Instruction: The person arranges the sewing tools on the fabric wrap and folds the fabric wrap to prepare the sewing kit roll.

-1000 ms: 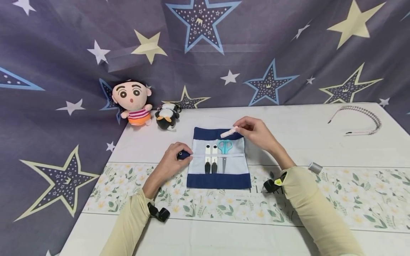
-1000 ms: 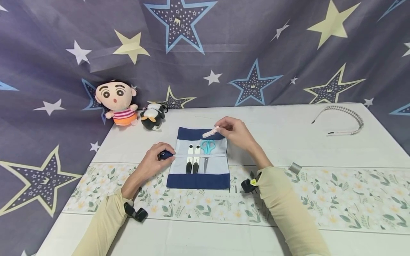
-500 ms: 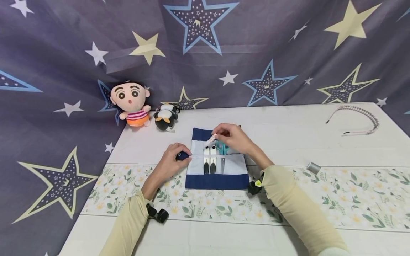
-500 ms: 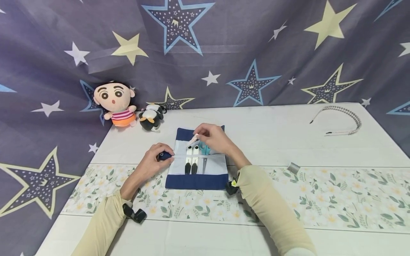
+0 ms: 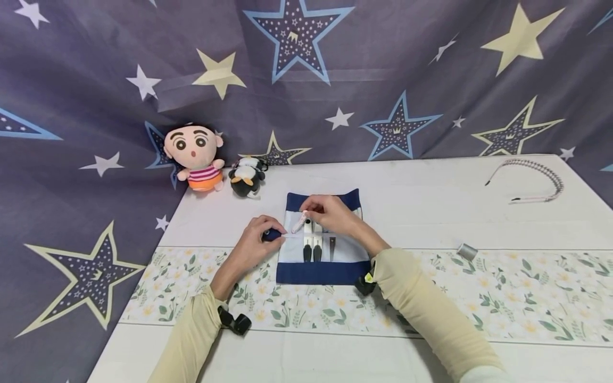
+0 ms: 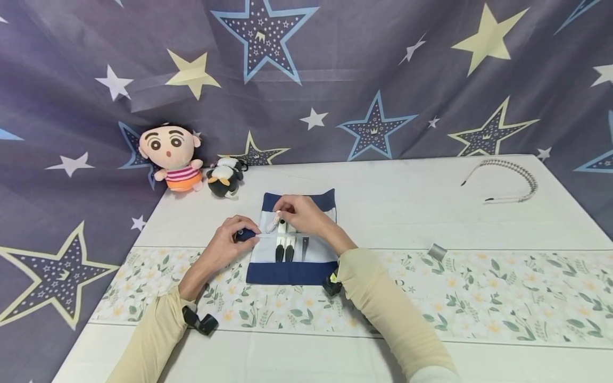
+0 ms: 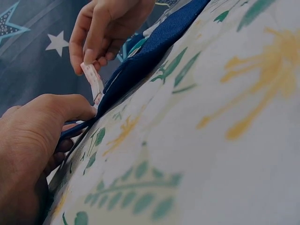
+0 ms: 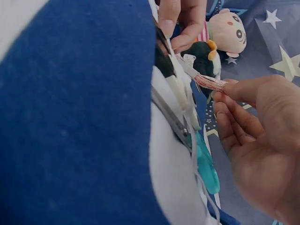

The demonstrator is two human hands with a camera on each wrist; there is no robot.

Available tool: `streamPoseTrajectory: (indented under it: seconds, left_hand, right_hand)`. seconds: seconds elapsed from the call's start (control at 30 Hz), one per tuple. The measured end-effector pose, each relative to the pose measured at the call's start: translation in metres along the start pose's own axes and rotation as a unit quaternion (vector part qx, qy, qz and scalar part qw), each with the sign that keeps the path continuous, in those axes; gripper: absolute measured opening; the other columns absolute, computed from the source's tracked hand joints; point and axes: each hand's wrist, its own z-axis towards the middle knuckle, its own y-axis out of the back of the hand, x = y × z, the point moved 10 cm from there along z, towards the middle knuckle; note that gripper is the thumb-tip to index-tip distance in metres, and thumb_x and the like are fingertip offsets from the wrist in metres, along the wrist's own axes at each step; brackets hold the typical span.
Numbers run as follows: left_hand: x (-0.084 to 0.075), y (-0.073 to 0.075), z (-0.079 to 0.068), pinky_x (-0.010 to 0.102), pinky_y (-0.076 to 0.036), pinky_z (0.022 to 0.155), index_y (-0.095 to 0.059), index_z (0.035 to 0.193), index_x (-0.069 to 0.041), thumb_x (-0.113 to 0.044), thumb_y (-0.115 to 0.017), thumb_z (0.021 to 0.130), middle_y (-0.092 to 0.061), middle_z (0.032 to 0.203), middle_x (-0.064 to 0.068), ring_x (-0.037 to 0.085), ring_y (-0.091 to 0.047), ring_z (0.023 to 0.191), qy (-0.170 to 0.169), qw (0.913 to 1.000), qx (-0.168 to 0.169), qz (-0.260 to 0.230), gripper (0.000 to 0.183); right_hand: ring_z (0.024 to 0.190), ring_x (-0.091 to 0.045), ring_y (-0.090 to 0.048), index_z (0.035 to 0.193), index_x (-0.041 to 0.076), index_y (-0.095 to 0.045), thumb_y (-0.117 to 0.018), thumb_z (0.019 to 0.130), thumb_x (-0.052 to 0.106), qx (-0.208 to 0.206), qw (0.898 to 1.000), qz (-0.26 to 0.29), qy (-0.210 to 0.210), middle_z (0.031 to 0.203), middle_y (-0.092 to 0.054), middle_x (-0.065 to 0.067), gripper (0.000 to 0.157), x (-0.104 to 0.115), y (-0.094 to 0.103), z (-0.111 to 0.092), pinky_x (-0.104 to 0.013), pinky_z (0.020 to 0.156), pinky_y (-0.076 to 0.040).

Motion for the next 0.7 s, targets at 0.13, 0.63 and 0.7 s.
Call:
streamPoseTrajectory:
  seconds: [0.13, 0.63, 0.7]
  left_hand:
    - [-0.0010, 0.0001, -0.0005, 0.050, -0.040, 0.093, -0.076, 0.102, -0.015, -0.013, -0.076, 0.094, -0.063, 0.117, 0.005, 0.029, -0.051, 0.112, 0.000, 1.0000, -0.001, -0.005, 0.008]
    - [0.0004, -0.0014, 0.0006, 0.047, -0.042, 0.089, -0.075, 0.104, -0.014, -0.015, -0.074, 0.093, -0.062, 0.117, 0.005, 0.029, -0.050, 0.110, 0.004, 1.0000, 0.006, -0.001, 0.011]
    - [0.0004, -0.0013, 0.0007, 0.047, -0.041, 0.089, -0.075, 0.104, -0.014, -0.015, -0.074, 0.093, -0.062, 0.117, 0.006, 0.030, -0.050, 0.110, 0.004, 1.0000, 0.006, 0.002, 0.011]
  right_hand:
    - [0.085, -0.020, -0.066, 0.114, -0.002, -0.072, -0.061, 0.103, 0.002, -0.001, 1.000, -0.020, -0.001, 0.098, -0.072, -0.010, 0.016, -0.0017, -0.0032, 0.0027, -0.032, 0.077, -0.052]
    - [0.088, -0.019, -0.064, 0.114, -0.002, -0.071, -0.063, 0.102, 0.002, -0.006, 0.998, -0.058, 0.001, 0.100, -0.069, -0.009, 0.015, 0.0032, -0.0090, 0.0098, -0.032, 0.078, -0.053]
    - [0.090, -0.020, -0.064, 0.114, -0.001, -0.072, -0.063, 0.102, 0.002, -0.010, 0.998, -0.060, 0.002, 0.102, -0.068, -0.009, 0.015, 0.0048, -0.0087, 0.0105, -0.032, 0.079, -0.052]
